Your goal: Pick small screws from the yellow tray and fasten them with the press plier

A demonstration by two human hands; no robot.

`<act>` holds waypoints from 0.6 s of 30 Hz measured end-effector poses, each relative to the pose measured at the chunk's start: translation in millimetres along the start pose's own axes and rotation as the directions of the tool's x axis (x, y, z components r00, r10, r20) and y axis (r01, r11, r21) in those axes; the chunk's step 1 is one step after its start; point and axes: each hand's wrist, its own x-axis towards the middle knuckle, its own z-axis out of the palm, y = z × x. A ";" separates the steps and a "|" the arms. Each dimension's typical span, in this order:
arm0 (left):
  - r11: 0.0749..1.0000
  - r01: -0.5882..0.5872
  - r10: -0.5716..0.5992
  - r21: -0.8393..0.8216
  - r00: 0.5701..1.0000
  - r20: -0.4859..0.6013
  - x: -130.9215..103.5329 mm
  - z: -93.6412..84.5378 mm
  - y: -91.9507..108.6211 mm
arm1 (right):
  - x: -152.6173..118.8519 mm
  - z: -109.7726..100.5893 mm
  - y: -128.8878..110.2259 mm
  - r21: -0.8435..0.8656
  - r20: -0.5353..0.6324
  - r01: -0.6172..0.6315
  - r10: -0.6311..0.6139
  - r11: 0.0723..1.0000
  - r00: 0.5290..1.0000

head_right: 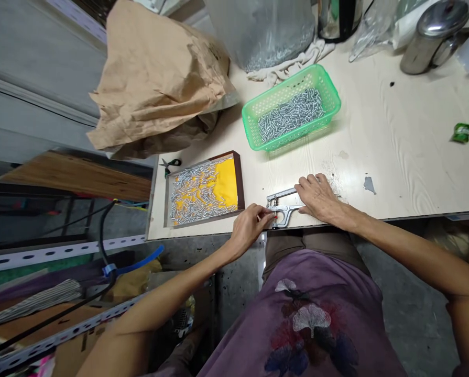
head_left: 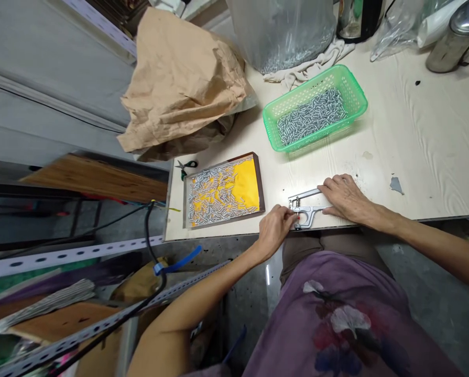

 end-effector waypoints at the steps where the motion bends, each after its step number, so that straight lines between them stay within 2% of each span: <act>1: 0.990 -0.109 0.116 0.095 0.991 -0.065 1.3 2.0 3.0 | 0.0 -1.1 -1.3 0.000 0.003 -0.001 0.001 1.000 1.000; 2: 0.963 -0.205 0.222 0.174 0.971 -0.087 4.2 4.8 6.6 | 0.0 -2.3 -2.5 0.000 0.007 -0.003 0.003 1.000 1.000; 4: 0.889 -0.363 0.390 0.279 0.920 -0.046 14.4 11.8 14.6 | 0.0 -4.9 -4.7 -0.005 0.021 -0.016 0.016 1.000 1.000; 7: 0.802 -0.486 0.506 0.348 0.862 0.036 33.4 20.2 25.1 | -1.0 -10.1 -5.5 -0.008 0.062 -0.037 0.037 0.999 0.997; 12: 0.770 -0.506 0.503 0.388 0.856 0.119 49.4 17.9 32.6 | -4.7 -21.4 0.6 -0.025 0.094 -0.044 0.047 0.999 0.995; 18: 0.835 -0.425 0.421 0.350 0.902 0.092 50.4 15.0 37.9 | 0.3 -15.3 2.3 -0.096 0.043 -0.005 0.010 0.995 0.999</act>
